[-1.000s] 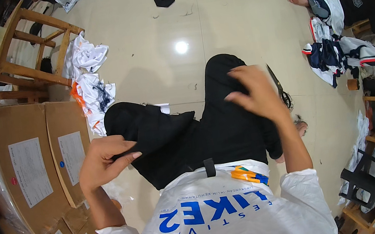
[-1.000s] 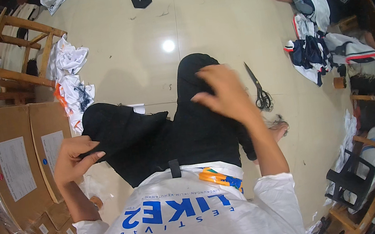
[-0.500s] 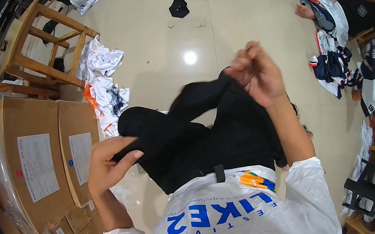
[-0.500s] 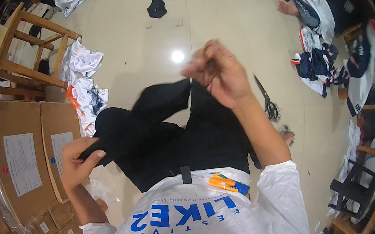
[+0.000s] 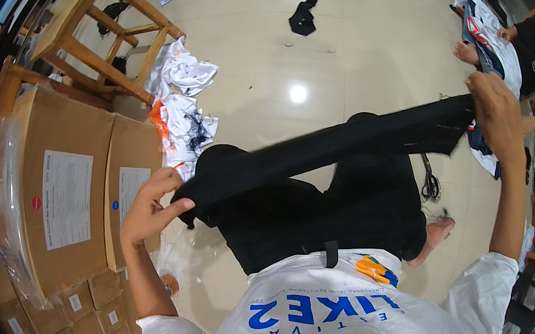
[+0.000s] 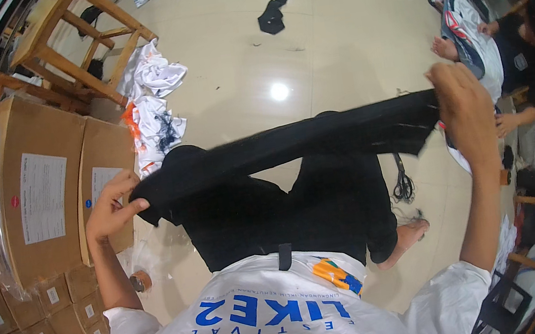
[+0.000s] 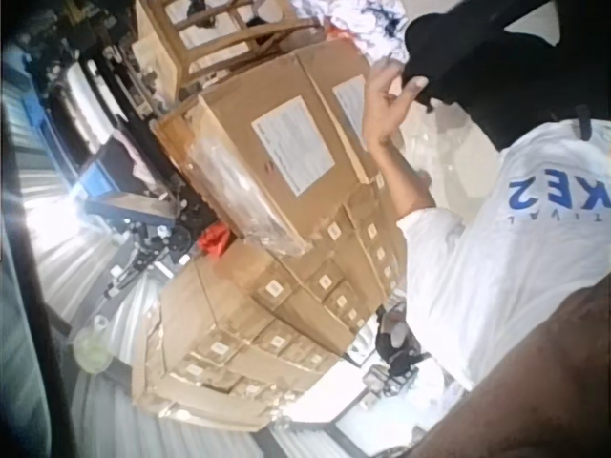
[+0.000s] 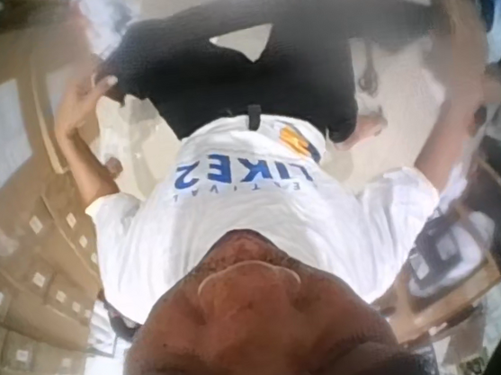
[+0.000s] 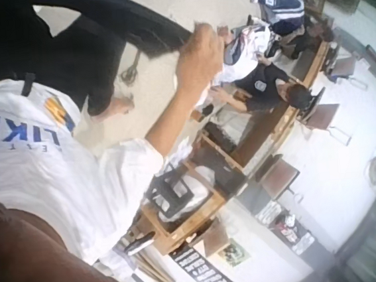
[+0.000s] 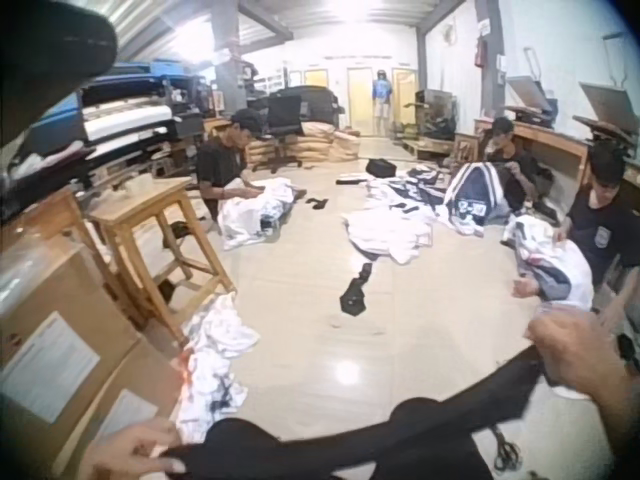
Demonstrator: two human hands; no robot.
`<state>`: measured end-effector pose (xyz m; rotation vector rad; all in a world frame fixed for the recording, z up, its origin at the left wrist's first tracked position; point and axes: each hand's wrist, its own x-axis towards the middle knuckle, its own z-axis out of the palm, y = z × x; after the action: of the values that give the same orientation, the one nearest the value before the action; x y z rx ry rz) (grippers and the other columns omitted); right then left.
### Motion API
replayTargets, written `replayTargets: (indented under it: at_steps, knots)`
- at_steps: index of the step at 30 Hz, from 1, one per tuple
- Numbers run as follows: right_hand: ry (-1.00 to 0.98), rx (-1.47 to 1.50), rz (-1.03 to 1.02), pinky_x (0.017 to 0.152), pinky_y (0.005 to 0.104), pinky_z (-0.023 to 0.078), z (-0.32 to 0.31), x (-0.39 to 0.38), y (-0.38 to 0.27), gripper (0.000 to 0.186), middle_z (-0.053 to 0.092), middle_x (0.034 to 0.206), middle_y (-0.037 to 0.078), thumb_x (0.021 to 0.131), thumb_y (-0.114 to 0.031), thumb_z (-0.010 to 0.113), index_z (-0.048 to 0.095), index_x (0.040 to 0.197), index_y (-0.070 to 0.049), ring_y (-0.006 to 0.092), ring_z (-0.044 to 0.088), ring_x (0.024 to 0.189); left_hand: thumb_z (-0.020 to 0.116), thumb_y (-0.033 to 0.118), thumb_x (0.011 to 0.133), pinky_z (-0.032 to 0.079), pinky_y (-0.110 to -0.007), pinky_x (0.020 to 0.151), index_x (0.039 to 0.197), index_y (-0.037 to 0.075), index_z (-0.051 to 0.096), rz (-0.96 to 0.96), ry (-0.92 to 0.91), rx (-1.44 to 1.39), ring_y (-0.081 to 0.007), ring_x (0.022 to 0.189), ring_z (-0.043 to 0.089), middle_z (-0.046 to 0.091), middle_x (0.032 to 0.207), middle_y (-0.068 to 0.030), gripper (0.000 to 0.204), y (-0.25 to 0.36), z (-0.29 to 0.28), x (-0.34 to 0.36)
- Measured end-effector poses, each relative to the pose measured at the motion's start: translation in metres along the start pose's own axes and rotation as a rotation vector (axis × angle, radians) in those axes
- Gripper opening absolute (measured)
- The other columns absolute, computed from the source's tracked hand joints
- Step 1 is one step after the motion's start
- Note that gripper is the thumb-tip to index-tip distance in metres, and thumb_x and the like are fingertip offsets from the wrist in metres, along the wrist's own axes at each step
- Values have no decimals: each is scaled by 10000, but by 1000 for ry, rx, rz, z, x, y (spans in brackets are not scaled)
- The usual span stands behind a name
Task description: The person sits on the floor and uses scissors to cut a black piece of fabric, likely a sleeve or pant leg. They repeatedly pull threads from the fabric and trim the edges with the scissors.
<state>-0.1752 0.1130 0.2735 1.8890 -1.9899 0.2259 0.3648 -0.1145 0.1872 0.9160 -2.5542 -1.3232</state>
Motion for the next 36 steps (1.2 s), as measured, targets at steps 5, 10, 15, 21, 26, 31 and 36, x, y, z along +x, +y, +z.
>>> replayTargets:
  at_steps: [5,10,15,21,26,31,36]
  knots:
    - [184,6,-43,773,430,509,-6,-19,53,86,642,915,210,991,-35,632,647,1044,31,387,650,855,663,360,1016,415,-243,795,991,29,584,-64,303,-334,-72,869,521,584,891,22,341,9,-3,-24]
    - [231,39,142,653,332,437,-20,-42,85,164,546,809,134,1065,-105,585,602,985,38,201,538,714,815,165,900,421,-241,699,994,57,601,33,251,-394,-60,816,536,590,873,20,258,30,-15,-37]
    - [13,-7,250,656,279,380,-25,-81,149,233,500,833,71,1105,-172,532,591,1012,34,129,448,745,703,22,924,435,-286,722,978,-8,668,-117,191,17,-137,827,577,603,872,-43,71,31,-20,-43]
    - [164,36,424,918,314,464,-6,-169,234,393,657,1133,120,1115,-254,513,643,1323,53,146,590,1037,581,265,1061,449,-266,784,976,6,639,-28,338,-262,-135,897,589,582,925,-22,279,-10,-8,-49]
    - [72,362,620,919,299,479,0,-240,267,465,695,1087,110,1118,-332,501,633,1360,43,160,623,1006,550,367,1090,484,-232,789,995,55,634,-191,610,-722,-79,864,626,624,890,23,337,-23,0,-58]
    - [54,-225,736,1002,343,496,7,-329,326,419,677,1359,168,1116,-267,477,624,1380,24,258,663,1215,572,387,1080,517,-212,742,1065,65,683,-565,617,-623,-54,800,648,700,916,12,341,-80,-9,-66]
    - [-238,-284,952,1070,349,470,9,-436,366,436,649,1403,173,1086,-289,495,644,1367,9,299,635,1268,597,390,1065,510,-236,774,1118,56,698,-784,385,-551,-79,837,627,684,940,3,353,-156,35,-68]
